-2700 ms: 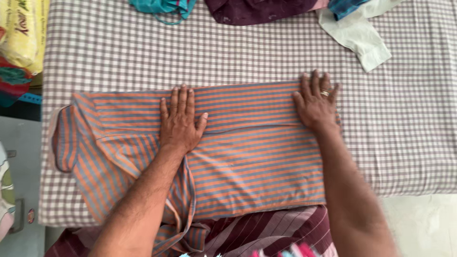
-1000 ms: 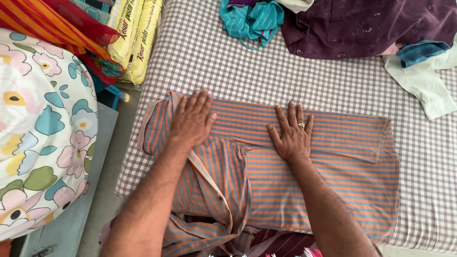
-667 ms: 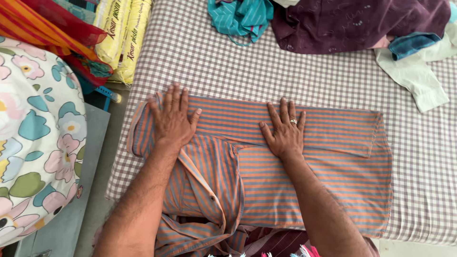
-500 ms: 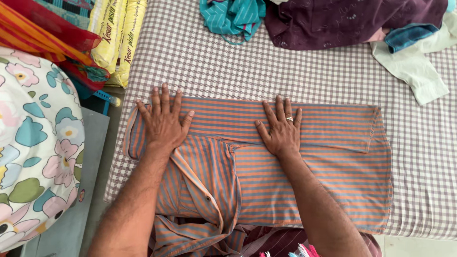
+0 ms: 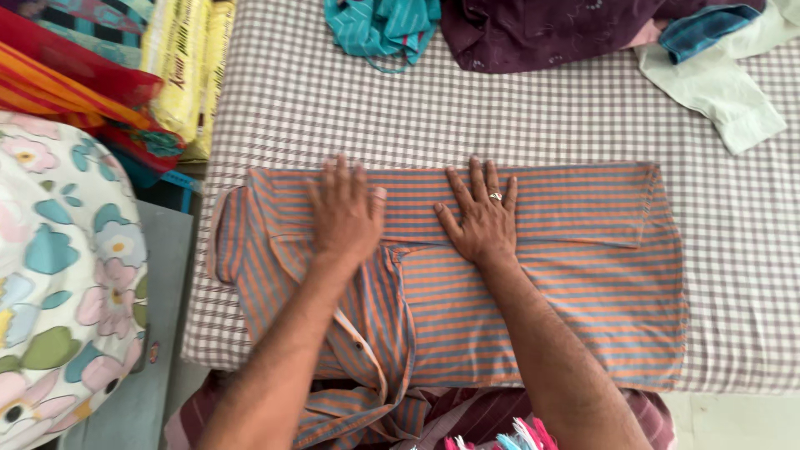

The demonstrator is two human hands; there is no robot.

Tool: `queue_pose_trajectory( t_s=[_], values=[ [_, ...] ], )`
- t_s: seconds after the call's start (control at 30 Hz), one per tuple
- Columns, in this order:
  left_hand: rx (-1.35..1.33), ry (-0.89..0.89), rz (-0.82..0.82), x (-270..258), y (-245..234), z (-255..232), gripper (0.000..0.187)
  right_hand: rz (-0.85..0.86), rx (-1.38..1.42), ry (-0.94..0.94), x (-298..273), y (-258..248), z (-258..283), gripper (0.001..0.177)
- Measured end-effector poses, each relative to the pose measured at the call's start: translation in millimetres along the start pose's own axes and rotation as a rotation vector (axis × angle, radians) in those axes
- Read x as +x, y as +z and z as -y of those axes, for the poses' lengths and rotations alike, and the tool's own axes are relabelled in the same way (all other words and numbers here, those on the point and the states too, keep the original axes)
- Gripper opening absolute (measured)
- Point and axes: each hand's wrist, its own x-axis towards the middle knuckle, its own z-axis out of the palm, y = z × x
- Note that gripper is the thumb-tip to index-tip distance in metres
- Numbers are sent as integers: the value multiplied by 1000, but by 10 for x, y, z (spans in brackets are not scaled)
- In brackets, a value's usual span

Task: The person folds a striped shirt on a bed by smoothing the fabric, folding the sleeves and sides inward, and then folding the garment in half.

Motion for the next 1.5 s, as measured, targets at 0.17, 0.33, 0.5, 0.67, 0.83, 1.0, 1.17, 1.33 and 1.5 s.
queue_pose_trajectory(
  t_s=[0.17, 0.33, 0.5, 0.67, 0.83, 1.0, 1.17, 1.33, 1.5],
  values=[
    [-167, 104, -22, -191, 202, -204, 72, -7, 6, -5, 17, 16, 1, 71],
    [-175, 111, -44, -196, 231, -205, 77, 22, 3, 5, 15, 30, 2, 71],
    [-183, 134, -31, -193, 237, -190, 95, 22, -16, -4, 20, 71, -25, 71],
    [-217, 147, 13, -176, 247, -191, 110, 23, -17, 5, 24, 93, -34, 71],
    [-235, 119, 257, -60, 164, -166, 134, 39, -16, 6, 40, 65, -34, 74],
    [-220, 120, 542, 120, 19, -88, 168, 9, -12, -11, 33, -25, -4, 76],
    [-368, 36, 637, 174, 110, -94, 149, 53, 13, 8, 25, 8, -9, 75],
    [-329, 45, 515, 82, 163, -151, 151, 65, -7, 7, 38, -3, -9, 77],
    [-302, 41, 565, 93, 98, -162, 162, 105, -14, -33, 75, -34, -155, 79]
  ],
)
